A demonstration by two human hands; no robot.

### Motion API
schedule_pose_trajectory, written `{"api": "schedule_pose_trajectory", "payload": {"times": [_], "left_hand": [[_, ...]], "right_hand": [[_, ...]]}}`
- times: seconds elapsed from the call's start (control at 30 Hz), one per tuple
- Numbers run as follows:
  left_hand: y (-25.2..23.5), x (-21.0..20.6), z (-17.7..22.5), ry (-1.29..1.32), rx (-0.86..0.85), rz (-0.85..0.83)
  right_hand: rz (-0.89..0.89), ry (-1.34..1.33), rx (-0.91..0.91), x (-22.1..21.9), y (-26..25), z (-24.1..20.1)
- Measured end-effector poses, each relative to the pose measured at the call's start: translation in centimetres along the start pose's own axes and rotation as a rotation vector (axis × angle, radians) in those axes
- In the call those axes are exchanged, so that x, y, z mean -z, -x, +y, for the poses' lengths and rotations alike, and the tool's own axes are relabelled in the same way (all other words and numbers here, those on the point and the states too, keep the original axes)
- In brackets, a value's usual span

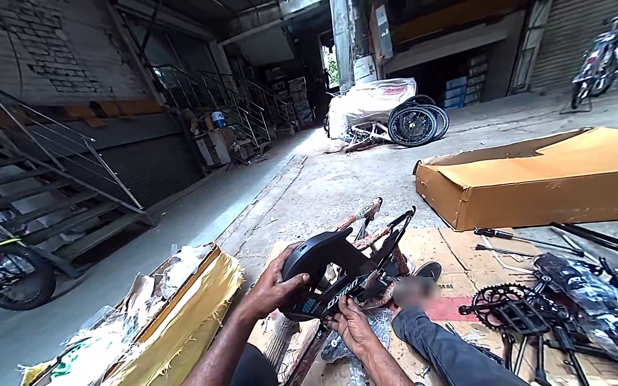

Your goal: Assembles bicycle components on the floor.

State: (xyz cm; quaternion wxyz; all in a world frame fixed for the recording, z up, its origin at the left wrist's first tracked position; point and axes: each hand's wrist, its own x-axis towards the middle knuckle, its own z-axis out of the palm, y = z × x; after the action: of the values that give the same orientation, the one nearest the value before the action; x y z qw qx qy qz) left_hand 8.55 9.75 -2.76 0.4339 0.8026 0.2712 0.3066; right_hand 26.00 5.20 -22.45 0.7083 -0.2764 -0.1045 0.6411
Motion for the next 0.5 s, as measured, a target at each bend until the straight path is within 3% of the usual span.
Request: {"api": "schedule_pose_trajectory", "payload": {"times": [0.2,0.37,0.5], "left_hand": [[0.5,-0.2,0.0,0.024,0.004,0.017],[1.7,0.9,-1.8,0.323,-0.033,-0.098],[4.2,0.0,-3.2,0.384,0.047,0.167]], "right_hand": [[0.020,0.014,0.011,-0.2,0.0,0.1],[-0.008,-0.023,0.169,0.8,3.0,-0.6],[-0.068,0.156,0.341,1.3,7.4,-2.9]]}}
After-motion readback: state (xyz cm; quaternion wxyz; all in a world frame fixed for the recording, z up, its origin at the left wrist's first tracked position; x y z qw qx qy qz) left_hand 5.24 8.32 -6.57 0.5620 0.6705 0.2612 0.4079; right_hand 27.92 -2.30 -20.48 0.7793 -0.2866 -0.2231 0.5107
